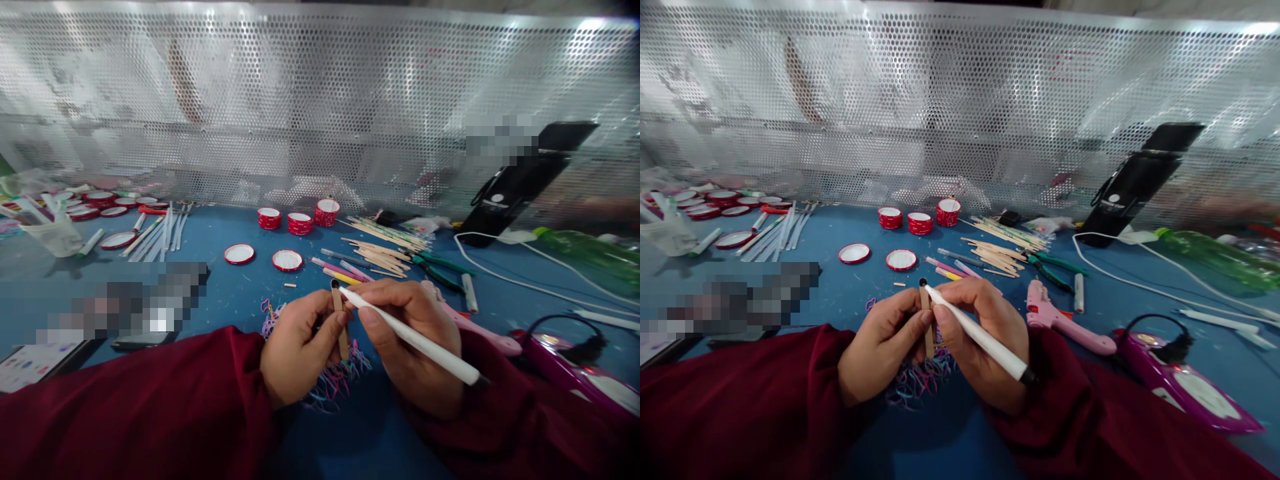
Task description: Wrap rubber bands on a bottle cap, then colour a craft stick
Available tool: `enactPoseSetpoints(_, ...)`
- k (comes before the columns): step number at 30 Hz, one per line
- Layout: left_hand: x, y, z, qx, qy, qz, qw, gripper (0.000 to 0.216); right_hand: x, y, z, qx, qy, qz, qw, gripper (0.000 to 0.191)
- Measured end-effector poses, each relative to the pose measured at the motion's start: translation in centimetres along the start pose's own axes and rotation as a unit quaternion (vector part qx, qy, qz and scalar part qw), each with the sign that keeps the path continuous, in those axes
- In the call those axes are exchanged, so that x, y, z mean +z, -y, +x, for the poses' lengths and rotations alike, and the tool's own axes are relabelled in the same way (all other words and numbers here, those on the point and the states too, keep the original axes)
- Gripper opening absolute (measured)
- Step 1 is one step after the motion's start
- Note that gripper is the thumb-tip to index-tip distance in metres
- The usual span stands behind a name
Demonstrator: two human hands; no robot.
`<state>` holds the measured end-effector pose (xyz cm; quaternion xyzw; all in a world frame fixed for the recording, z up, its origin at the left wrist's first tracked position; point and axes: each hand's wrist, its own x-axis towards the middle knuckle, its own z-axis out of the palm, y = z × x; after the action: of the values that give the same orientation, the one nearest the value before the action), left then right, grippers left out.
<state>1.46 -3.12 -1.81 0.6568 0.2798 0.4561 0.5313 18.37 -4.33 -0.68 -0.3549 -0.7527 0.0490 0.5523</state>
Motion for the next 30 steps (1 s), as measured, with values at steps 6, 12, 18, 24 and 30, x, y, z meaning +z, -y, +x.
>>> enactPoseSetpoints(6, 0.02, 0.03, -0.02, 0.004, -0.004, 0.002, 1.000, 0.024, 0.03, -0.14, -0.13, -0.003, -0.011, -0.015, 1.000, 0.018)
enactPoseSetpoints(12, 0.12, 0.16, -0.20, 0.006, -0.003, -0.005, 1.000, 0.023, 0.10, -0.14, -0.17, -0.002, -0.016, 0.015, 1.000, 0.018)
enactPoseSetpoints(18, 0.03, 0.17, -0.08, 0.006, -0.005, -0.003, 1.000, 0.024, 0.09, -0.10, -0.07, 0.005, -0.013, 0.024, 1.000, 0.019)
enactPoseSetpoints(24, 0.13, 0.09, -0.06, 0.010, -0.007, -0.005, 1.000, 0.025, 0.09, 0.00, 0.01, 0.002, -0.014, 0.031, 0.999, 0.016)
enactPoseSetpoints(30, 0.11, 0.09, 0.04, 0.012, -0.006, -0.011, 1.000, 0.025, 0.07, -0.02, 0.07, -0.003, -0.011, 0.016, 1.000, 0.014)
